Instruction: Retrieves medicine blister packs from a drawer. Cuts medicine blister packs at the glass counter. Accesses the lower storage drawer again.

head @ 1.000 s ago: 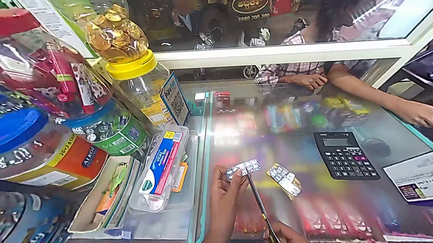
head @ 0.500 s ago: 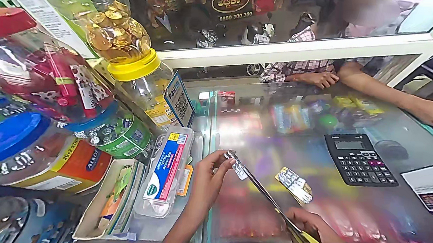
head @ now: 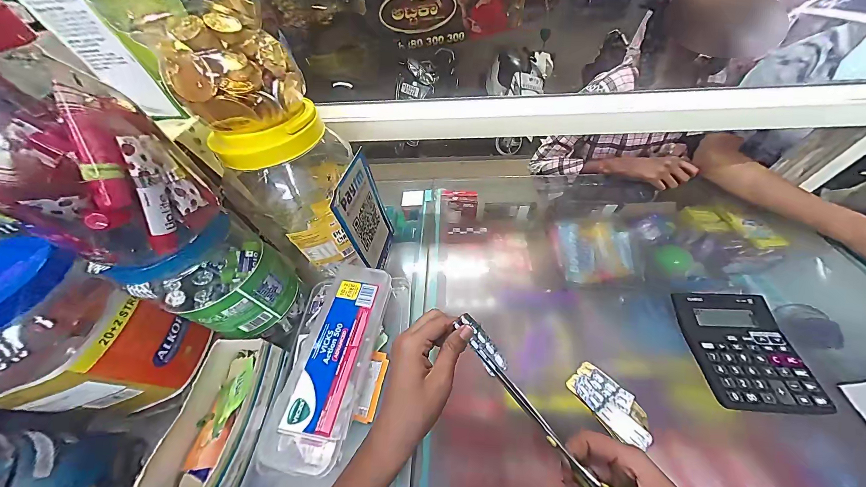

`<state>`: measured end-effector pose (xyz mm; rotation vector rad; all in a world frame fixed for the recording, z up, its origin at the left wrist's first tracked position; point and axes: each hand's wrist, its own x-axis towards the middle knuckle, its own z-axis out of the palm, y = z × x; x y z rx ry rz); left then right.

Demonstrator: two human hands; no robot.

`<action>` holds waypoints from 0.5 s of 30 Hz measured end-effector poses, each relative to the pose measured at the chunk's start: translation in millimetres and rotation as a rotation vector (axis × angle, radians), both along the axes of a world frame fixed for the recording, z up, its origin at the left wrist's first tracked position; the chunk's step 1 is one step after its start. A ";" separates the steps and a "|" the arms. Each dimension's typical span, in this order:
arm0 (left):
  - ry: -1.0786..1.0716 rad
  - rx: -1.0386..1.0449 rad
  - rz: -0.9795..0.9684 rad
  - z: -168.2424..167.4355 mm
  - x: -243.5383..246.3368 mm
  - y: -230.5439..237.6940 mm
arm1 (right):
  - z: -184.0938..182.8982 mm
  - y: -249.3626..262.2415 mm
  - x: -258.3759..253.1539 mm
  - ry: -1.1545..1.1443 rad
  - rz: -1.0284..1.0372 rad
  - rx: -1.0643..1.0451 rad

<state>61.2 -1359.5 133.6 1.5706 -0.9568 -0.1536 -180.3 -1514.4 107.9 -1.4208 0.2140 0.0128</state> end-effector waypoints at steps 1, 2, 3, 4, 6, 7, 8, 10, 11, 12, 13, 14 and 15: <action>0.013 0.000 0.004 0.0 0.9 -0.5 | 0.2 -0.4 0.6 -0.003 0.003 -0.003; 0.021 -0.001 0.006 -0.1 1.3 -0.6 | 0.5 0.0 0.9 -0.002 0.001 -0.006; 0.026 -0.001 0.009 -0.5 1.4 -0.4 | 1.1 0.8 0.8 0.003 -0.003 -0.008; 0.026 0.001 0.012 -1.2 1.4 0.2 | 1.8 1.6 0.5 0.009 -0.008 -0.006; 0.021 0.005 0.018 -2.8 1.0 1.1 | 3.0 1.6 -0.1 0.022 -0.014 -0.003; 0.015 0.009 0.019 -3.3 0.6 1.5 | 2.9 0.9 -0.6 0.021 -0.009 -0.008; 0.006 0.012 0.020 -4.0 0.4 1.6 | 2.8 0.5 -0.8 0.022 -0.005 -0.016; -0.005 0.019 0.024 -5.1 0.0 1.0 | 1.6 -0.5 -1.5 0.022 0.004 -0.017; -0.006 0.019 0.025 -5.3 -0.2 0.8 | 1.0 -0.8 -1.8 0.024 0.005 -0.011; -0.006 0.019 0.023 -5.3 -0.3 0.6 | 0.5 -0.9 -2.1 0.027 0.002 -0.004; -0.005 0.018 0.020 -5.5 -0.5 0.5 | 0.5 -0.6 -2.5 0.031 0.000 0.002; -0.005 0.018 0.017 -5.6 -0.4 0.3 | 0.9 -0.6 -2.5 0.035 -0.003 0.005; -0.003 0.020 0.012 -5.6 -0.4 0.2 | 1.3 -0.7 -2.6 0.040 -0.004 0.008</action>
